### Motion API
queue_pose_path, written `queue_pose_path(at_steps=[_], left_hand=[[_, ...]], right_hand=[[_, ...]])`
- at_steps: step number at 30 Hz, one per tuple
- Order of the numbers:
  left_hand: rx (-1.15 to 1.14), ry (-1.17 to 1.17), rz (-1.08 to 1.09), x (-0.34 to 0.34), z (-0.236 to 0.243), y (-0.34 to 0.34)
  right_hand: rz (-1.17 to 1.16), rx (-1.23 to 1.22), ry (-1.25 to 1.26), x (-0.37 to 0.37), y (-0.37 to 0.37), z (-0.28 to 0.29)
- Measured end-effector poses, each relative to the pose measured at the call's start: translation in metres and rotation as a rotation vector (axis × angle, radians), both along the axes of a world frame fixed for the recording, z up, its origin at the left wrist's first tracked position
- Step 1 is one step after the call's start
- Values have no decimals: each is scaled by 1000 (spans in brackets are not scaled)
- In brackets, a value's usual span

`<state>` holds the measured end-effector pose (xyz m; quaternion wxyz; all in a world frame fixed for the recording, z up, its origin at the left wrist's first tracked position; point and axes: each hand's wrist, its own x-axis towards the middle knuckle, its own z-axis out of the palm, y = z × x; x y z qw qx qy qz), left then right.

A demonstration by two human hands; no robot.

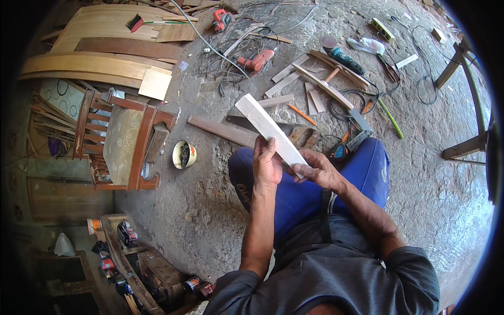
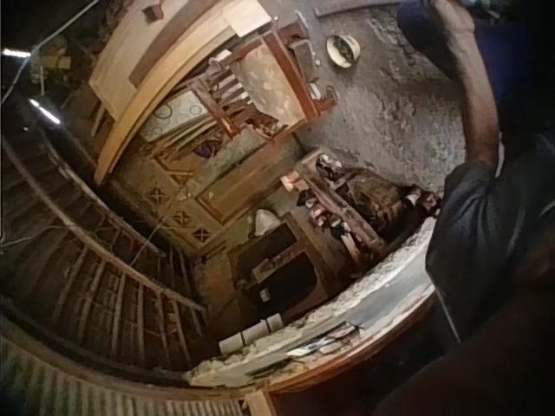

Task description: The person measures and marks several small wooden pieces using a pencil and a metal square ruler. They also use a hand saw to cut a piece of wood and a hand plane to smooth its surface. The person handles the wood pieces one at a time, marking and cutting them on the floor.

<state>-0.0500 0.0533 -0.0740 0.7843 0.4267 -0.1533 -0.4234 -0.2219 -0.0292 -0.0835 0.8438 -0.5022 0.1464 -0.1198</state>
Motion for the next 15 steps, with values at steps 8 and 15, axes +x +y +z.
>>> queue_pose_path(at_steps=[8,15], left_hand=[[-38,65,-16,6,11,-13],[-179,39,-42,23,24,-19]], right_hand=[[61,11,14,-13,-6,-4],[117,41,-18,-18,-10,-5]])
